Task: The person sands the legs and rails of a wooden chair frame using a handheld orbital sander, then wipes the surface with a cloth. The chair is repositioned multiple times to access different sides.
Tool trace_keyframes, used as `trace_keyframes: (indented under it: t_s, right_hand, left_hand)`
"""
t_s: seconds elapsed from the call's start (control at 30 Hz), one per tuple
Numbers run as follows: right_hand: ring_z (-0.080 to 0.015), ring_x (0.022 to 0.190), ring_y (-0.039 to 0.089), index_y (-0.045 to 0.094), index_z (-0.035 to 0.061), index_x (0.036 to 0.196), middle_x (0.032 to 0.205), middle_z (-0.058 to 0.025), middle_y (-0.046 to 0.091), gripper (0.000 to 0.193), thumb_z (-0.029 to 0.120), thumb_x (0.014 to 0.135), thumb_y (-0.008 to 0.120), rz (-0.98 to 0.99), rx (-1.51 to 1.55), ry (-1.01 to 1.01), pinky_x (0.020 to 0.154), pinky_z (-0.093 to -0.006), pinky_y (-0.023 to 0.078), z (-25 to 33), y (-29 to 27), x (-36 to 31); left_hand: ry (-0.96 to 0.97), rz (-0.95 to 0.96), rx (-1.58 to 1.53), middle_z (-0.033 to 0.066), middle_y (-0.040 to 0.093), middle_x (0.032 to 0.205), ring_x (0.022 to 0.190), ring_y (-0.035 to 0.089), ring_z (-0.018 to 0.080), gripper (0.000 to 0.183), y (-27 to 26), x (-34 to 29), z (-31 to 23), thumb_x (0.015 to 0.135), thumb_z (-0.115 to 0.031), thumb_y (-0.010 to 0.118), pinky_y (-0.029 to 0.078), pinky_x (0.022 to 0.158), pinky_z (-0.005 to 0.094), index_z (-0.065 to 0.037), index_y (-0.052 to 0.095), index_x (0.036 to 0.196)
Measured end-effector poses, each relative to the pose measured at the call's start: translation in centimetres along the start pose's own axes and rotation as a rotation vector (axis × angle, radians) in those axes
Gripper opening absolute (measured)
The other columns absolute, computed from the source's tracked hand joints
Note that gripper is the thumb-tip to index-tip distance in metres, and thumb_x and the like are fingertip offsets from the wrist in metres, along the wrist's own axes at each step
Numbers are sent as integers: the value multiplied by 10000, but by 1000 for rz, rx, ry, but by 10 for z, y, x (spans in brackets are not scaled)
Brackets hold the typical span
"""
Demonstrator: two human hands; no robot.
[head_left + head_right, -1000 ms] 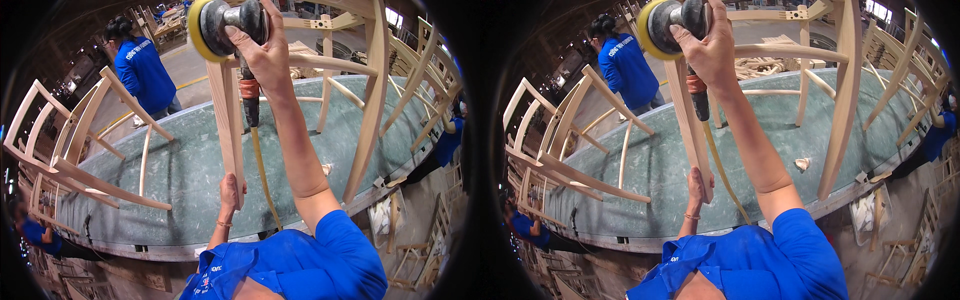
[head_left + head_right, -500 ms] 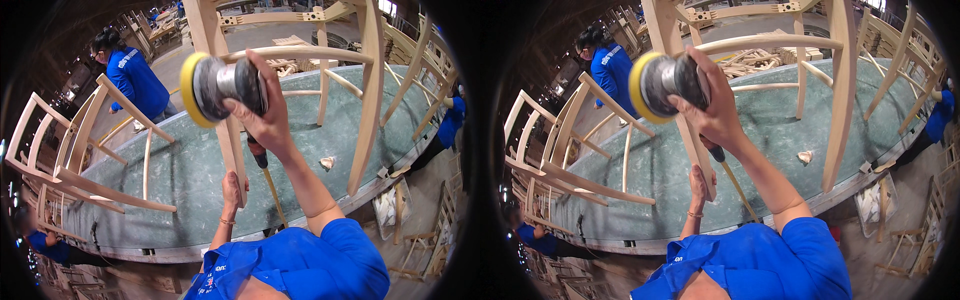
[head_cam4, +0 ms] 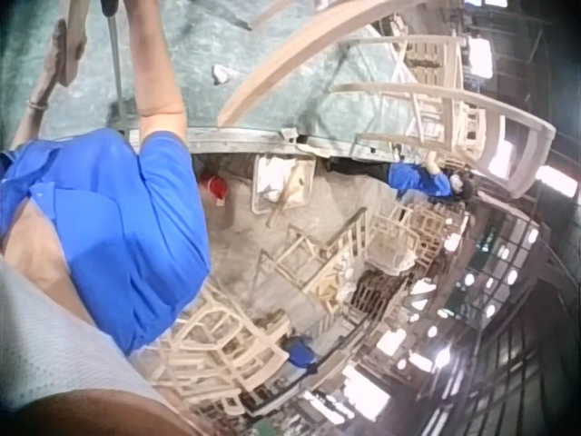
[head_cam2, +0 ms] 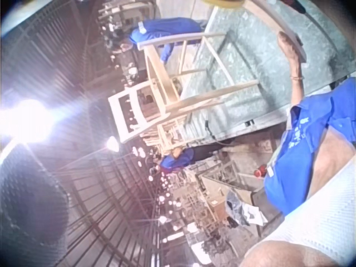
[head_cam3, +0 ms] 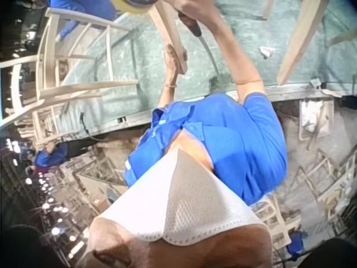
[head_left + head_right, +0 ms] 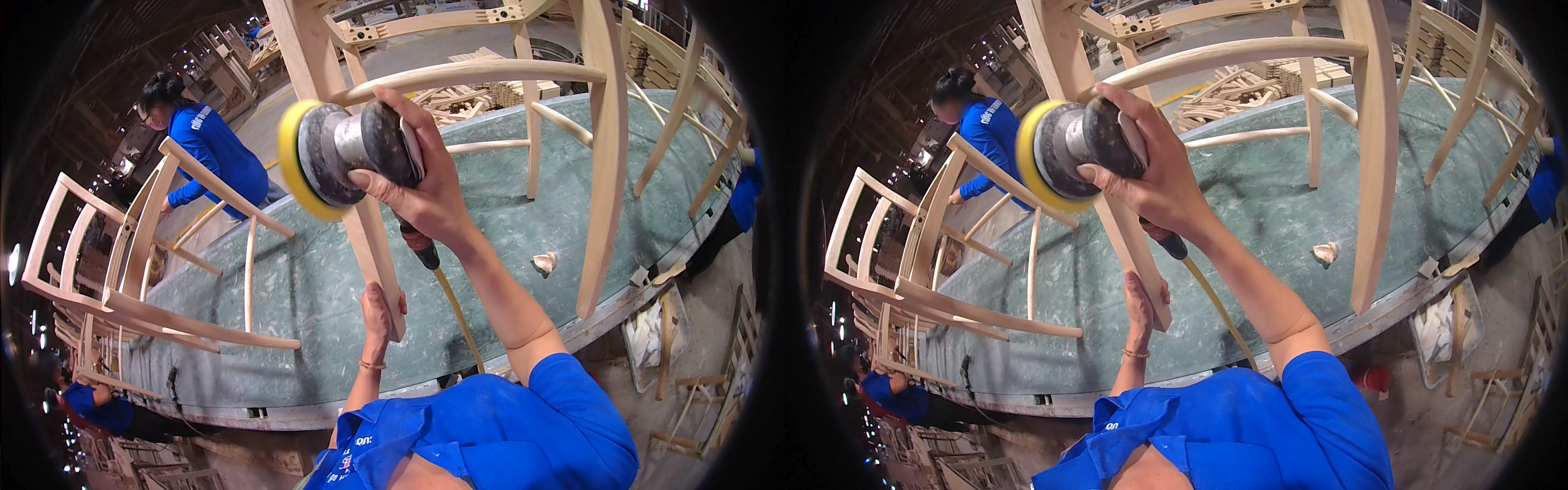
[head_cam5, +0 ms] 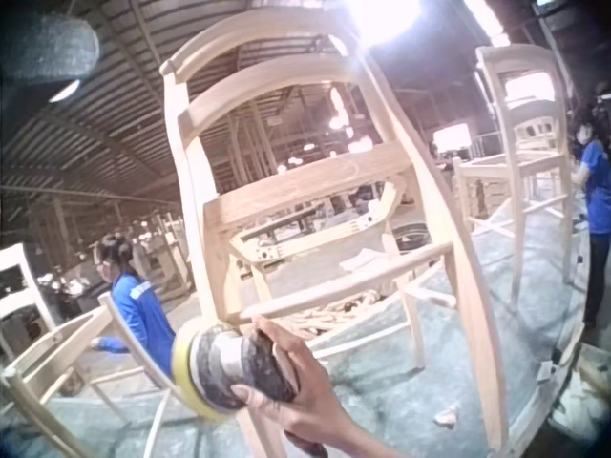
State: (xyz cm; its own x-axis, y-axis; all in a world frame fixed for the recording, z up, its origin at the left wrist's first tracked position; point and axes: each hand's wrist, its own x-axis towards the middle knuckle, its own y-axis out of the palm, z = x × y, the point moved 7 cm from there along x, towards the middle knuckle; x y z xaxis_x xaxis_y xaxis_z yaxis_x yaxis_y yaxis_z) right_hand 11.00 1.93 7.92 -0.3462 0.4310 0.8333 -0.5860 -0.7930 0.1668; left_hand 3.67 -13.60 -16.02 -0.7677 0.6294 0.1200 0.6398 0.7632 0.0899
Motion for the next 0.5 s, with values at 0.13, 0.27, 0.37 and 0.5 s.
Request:
trace_keyframes:
  t_s: [0.13, 0.27, 0.37, 0.5]
  right_hand:
    - [-197, 1200, 471, 407, 117, 1406, 1308, -75, 476, 764, 117, 752, 802, 79, -3, 25, 1032, -327, 392, -1, 5, -5]
    - [-214, 1269, 439, 378, 132, 1433, 1368, -101, 459, 805, 105, 747, 799, 130, -74, 203, 1085, -340, 340, -9, -21, -34]
    - [-282, 1214, 514, 344, 208, 1466, 1317, -160, 499, 847, 166, 740, 779, 141, -154, 446, 1056, -373, 390, -7, -52, -66]
    - [-317, 1045, 592, 329, 275, 1470, 1202, -150, 531, 903, 188, 695, 783, 505, -954, 568, 910, -392, 503, 19, -87, -104]
  left_hand:
    - [-13, -65, -10, 93, 541, 587, 480, 541, 171, 773, -5, 0, 3, 893, -737, 337, 430, 438, 290, 11, 527, 849]
    - [-17, -69, 16, 88, 547, 584, 477, 545, 171, 766, -5, 5, 1, 889, -740, 339, 441, 445, 290, -3, 537, 828]
    - [-18, -59, -9, 84, 545, 582, 480, 546, 170, 769, -2, 9, -4, 884, -747, 341, 446, 449, 289, -8, 539, 807]
    - [-41, -47, -49, 79, 541, 584, 484, 544, 167, 779, 2, 11, -12, 878, -754, 345, 445, 450, 282, -4, 541, 794]
